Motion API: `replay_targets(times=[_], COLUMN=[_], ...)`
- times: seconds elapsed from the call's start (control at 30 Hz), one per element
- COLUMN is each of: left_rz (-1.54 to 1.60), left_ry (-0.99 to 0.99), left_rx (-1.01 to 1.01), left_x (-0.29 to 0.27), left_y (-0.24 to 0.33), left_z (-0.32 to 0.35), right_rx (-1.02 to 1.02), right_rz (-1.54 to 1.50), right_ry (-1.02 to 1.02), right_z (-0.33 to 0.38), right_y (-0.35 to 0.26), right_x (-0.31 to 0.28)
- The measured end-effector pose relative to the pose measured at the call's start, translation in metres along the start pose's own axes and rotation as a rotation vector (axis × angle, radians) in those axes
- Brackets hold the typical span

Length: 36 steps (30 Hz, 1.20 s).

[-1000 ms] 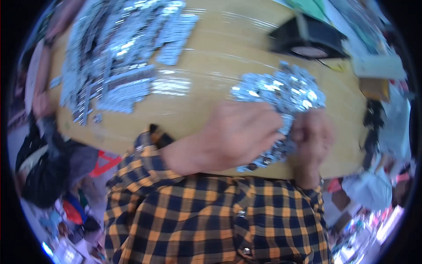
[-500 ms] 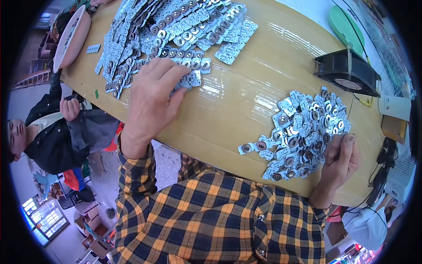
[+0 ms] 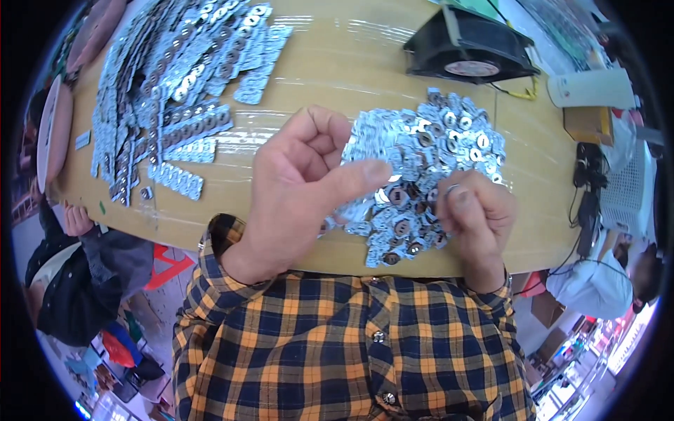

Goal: Assembling small reflective/metallic components at a factory workbench.

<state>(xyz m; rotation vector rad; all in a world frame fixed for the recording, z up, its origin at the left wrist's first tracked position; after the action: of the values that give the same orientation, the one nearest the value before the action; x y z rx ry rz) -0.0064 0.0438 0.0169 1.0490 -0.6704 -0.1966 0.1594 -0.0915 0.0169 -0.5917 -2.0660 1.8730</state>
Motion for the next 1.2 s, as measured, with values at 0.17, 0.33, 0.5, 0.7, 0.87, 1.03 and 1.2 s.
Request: replay_targets(times=[0.17,0.33,0.5,0.7,0.87,1.03,1.2], left_rz=[0.195,0.319,0.171,0.138,0.086,-0.219,-0.336], left_ry=[0.054,-0.038,-0.069,-0.093,-0.163,-0.077,-0.253], left_rx=[-0.187,-0.182,-0.076,-0.076,-0.128,0.269,0.040], left_x=[0.024,0.022,0.025,0.025,0.017,0.025,0.021], left_y=[-0.007,-0.013,-0.018,-0.019,-0.027,-0.005,0.004], left_z=[-0.002,-0.002,0.006,0.011,0.009,0.002,0.001], right_rx=[-0.017,-0.073,-0.007,-0.228,-0.332,-0.210,-0.321], right_rz=[0.078,0.148,0.140,0.267,0.311,0.258,0.313], right_ry=[-0.122,-0.115,0.015,-0.011,-0.002,-0.111,-0.103], right_z=[0.001,0.001,0.005,0.002,-0.002,-0.002,-0.005], right_y=[-0.010,-0.011,-0.011,-0.006,-0.009,-0.009,-0.010], right_x=[0.005,0.006,0.004,0.002,0.004,-0.001,0.001])
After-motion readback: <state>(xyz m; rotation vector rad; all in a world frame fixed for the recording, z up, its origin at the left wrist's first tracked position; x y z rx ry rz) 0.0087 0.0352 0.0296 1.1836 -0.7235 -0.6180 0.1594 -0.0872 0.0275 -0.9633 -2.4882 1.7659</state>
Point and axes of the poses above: each hand's wrist, its own z-axis away from the middle knuckle, its own x-axis out of the palm, y = z × x, the point moved 2 cm from there along -z, towards the middle knuckle, and after that the axes turned 8 degrees about y, right-handed, at the moved point
